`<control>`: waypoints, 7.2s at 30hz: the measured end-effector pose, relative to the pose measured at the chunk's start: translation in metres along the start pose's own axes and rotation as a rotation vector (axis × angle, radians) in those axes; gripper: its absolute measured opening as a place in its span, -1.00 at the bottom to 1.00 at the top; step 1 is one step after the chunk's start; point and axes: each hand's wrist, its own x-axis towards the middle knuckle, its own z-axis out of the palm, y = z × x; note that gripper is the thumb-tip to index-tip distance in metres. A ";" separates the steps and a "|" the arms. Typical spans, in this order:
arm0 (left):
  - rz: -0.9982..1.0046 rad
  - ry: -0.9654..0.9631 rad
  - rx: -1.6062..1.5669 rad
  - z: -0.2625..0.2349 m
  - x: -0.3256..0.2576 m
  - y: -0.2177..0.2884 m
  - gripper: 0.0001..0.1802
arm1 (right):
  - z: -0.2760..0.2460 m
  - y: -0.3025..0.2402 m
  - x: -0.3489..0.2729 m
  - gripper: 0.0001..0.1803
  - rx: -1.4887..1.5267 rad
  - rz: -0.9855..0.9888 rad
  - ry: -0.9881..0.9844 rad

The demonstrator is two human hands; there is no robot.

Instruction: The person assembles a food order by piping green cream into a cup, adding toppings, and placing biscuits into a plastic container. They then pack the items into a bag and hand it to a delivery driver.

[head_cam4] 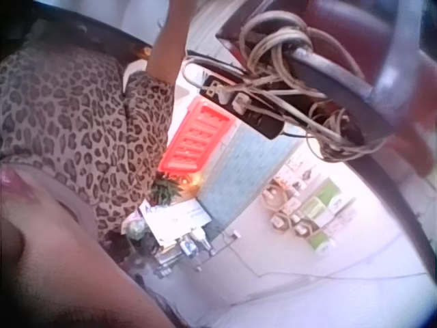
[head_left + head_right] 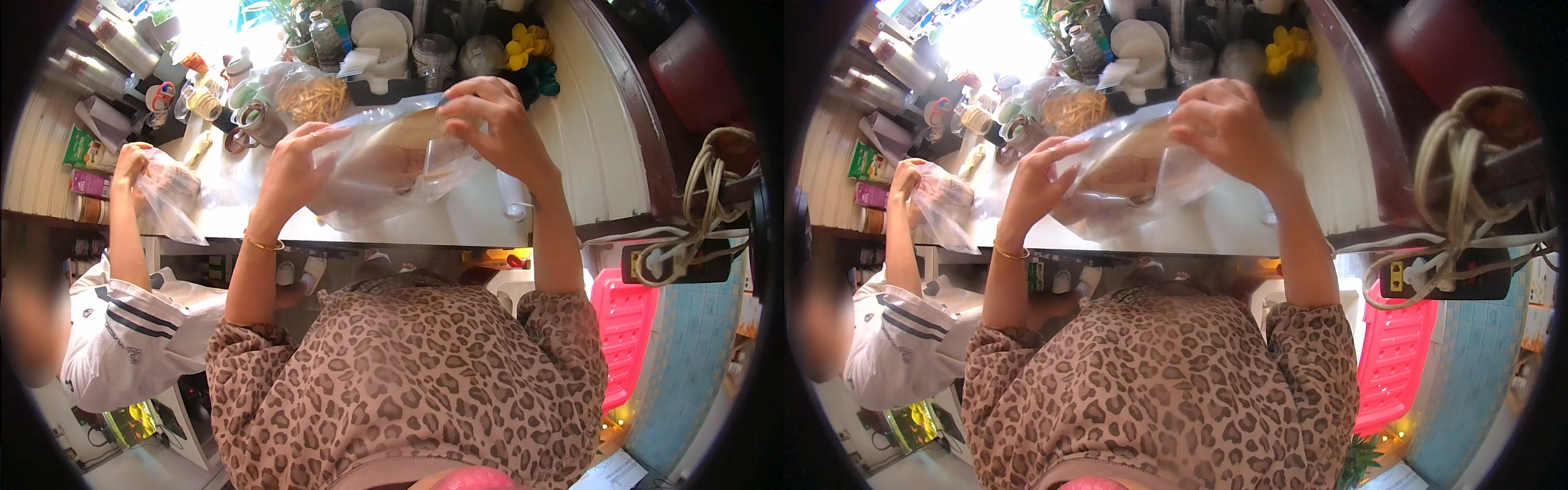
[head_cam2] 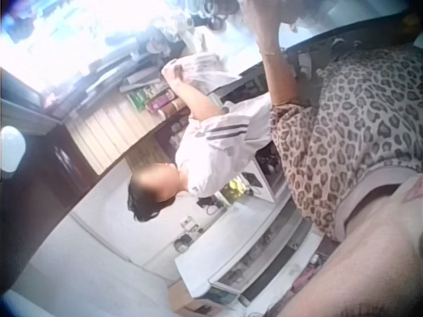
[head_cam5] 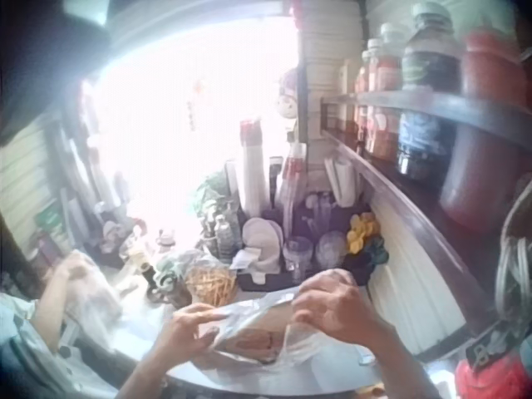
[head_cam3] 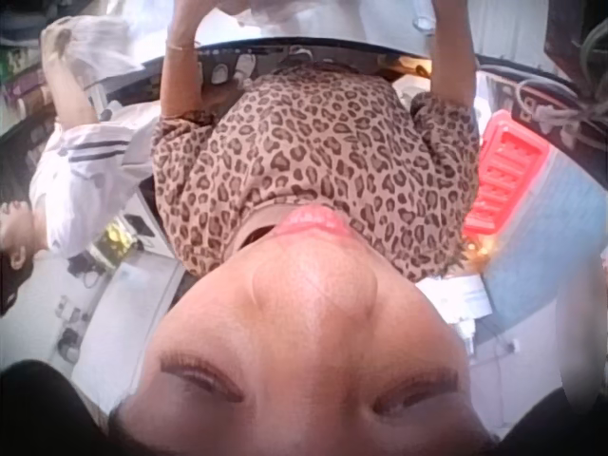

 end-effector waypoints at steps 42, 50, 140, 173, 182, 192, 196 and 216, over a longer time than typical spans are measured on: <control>-0.077 -0.051 -0.341 0.041 0.084 -0.035 -0.89 | 0.015 0.095 0.078 -0.84 1.012 0.476 0.141; -0.013 0.155 -0.457 0.061 0.106 -0.054 -0.87 | 0.088 0.067 0.083 -0.84 0.807 0.379 -0.588; 0.441 -1.328 -0.327 0.798 0.309 0.316 -0.65 | -0.197 0.203 -0.562 -0.78 0.791 2.046 0.028; -0.405 0.940 0.262 0.772 0.426 0.511 -0.26 | -0.213 0.944 -0.660 -0.92 1.235 1.168 -0.579; -1.232 1.561 -0.263 0.771 0.187 0.391 -0.68 | -0.101 1.013 -0.430 -0.94 1.190 0.964 -0.564; -2.233 1.620 -0.095 0.815 0.176 0.218 -0.13 | 0.034 0.992 -0.116 -0.86 1.348 0.755 -0.594; -2.649 1.671 0.273 0.799 0.279 0.160 -0.13 | 0.109 0.973 0.023 -0.82 1.332 0.586 -0.780; -1.071 1.119 0.784 0.336 0.621 -0.084 -0.67 | 0.287 0.755 0.517 -0.83 1.099 0.126 -0.756</control>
